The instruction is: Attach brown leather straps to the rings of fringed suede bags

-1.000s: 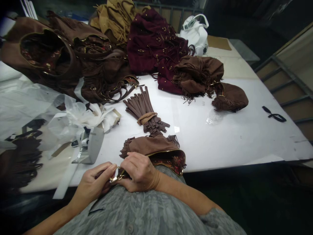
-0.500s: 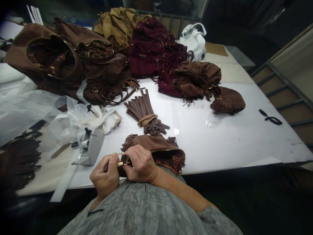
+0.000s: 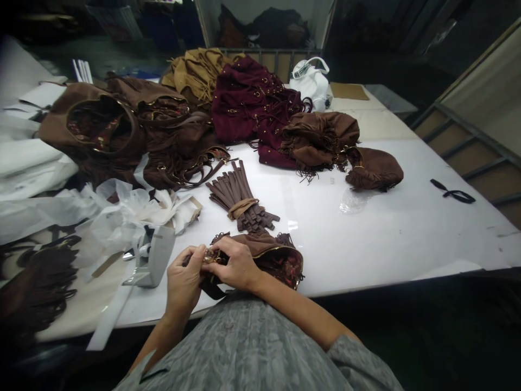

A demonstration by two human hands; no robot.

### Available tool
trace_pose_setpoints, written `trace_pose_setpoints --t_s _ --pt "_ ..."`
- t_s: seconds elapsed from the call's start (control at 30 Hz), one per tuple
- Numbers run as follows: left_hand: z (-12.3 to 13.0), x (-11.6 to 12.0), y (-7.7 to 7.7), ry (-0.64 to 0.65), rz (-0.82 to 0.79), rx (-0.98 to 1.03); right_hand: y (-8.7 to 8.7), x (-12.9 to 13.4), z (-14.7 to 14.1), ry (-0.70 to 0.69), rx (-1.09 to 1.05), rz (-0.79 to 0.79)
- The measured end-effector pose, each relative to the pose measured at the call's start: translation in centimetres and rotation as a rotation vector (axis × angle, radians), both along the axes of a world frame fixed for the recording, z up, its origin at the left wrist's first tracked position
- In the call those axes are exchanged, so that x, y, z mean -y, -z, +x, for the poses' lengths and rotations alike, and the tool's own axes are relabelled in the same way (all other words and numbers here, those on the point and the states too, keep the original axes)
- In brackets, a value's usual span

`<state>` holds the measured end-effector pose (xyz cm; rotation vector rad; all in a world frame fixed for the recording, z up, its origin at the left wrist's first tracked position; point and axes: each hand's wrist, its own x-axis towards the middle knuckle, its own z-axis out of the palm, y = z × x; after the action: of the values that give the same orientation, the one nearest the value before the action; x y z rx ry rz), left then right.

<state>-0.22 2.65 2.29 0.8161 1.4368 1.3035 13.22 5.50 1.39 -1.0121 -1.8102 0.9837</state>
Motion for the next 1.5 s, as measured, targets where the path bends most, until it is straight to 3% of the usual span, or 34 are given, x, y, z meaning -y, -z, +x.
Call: trace_pose_setpoints --t_s 0.1,0.2,0.27,0.37,0.47,0.53,0.7,0.8,0.97,1.2,1.5 --pt "0.4 0.3 0.8 0.101 -0.055 0.288 0.2 -0.3 1.1 0.034 -0.071 -0.010" --pt "1.5 1.4 2.0 0.104 -0.073 0.430 0.8 -1.3 2.9 -0.007 -0.101 -0.088" --pt "2.3 2.1 2.7 0.078 -0.049 0.403 1.4 -1.9 3.9 -0.081 -0.145 -0.179" --pt "2.8 2.6 2.9 0.087 0.000 0.185 2.5 -2.0 4.8 -0.164 -0.212 -0.289" --pt "2.2 2.2 2.0 0.167 0.006 -0.063 2.4 -1.6 5.5 -0.227 -0.208 -0.335" --pt "1.6 1.8 1.0 0.272 -0.001 -0.125 1.4 -1.6 6.4 -0.333 -0.182 -0.350" --pt "1.0 1.4 -1.0 0.624 -0.119 -0.081 -2.7 -2.8 9.9 -0.653 -0.049 -0.464" --pt "1.4 1.3 -1.8 0.805 -0.176 -0.038 -3.9 -3.1 11.2 -0.667 0.060 -0.466" --pt "2.4 0.9 -2.8 0.944 -0.258 -0.052 -3.4 -2.5 11.8 -0.560 0.102 -0.482" --pt "3.5 0.4 -3.1 1.014 -0.281 -0.079 -2.6 -1.7 12.4 -0.620 0.084 -0.506" --pt "3.0 -1.5 -3.8 1.241 -0.447 -0.012 -1.6 -1.9 12.5 -0.765 0.017 -0.583"
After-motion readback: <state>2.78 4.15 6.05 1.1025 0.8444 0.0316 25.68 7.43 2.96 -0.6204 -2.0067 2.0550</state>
